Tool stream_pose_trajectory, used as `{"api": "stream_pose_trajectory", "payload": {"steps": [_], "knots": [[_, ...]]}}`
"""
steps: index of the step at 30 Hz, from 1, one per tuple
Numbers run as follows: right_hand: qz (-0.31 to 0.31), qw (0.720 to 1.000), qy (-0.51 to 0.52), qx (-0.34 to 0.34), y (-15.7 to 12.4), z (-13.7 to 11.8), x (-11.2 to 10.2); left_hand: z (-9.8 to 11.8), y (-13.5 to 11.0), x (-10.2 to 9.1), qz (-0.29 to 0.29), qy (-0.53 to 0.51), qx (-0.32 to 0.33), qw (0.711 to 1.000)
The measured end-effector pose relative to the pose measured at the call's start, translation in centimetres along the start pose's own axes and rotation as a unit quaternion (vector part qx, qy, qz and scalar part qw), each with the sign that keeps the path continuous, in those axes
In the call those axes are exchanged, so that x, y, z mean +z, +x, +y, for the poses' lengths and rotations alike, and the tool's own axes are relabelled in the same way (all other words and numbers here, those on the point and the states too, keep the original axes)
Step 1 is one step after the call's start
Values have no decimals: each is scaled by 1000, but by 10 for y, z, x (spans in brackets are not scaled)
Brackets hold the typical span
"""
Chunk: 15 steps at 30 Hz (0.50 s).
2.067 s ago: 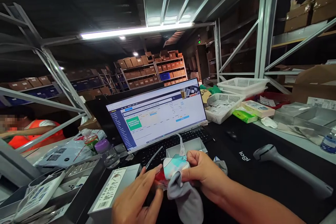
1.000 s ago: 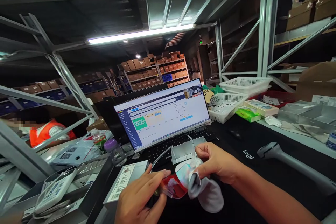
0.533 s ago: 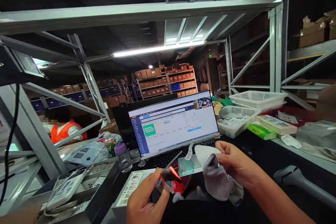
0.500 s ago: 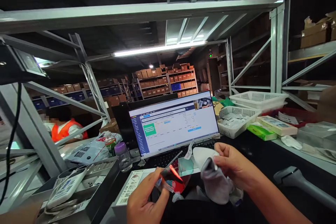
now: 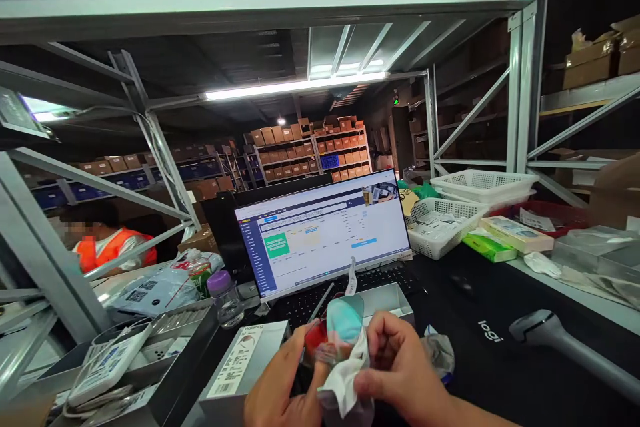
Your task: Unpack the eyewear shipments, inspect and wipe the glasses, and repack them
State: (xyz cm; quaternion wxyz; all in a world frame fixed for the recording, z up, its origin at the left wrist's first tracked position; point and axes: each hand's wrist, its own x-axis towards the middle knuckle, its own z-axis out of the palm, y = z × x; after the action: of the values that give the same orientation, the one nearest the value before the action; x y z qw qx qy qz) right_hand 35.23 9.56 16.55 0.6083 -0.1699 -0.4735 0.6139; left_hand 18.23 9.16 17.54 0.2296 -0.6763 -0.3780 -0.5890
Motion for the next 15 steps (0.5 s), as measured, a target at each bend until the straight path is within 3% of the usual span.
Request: {"api": "stream_pose_trajectory", "payload": {"steps": [5,9,12,15], "knots": [[5,995,-102,-18,-4,4,3,17,-8,8,59,12,-58,997],[95,977,-169,-85,-1,7,2,17,-12,15,38,8,-53,998],[109,980,-125,-112,3,8,2,21,-14,22,40,16,-65,997],[96,993,-43,-61,3,2,3,28,-15,24,72,26,-78,994]]}}
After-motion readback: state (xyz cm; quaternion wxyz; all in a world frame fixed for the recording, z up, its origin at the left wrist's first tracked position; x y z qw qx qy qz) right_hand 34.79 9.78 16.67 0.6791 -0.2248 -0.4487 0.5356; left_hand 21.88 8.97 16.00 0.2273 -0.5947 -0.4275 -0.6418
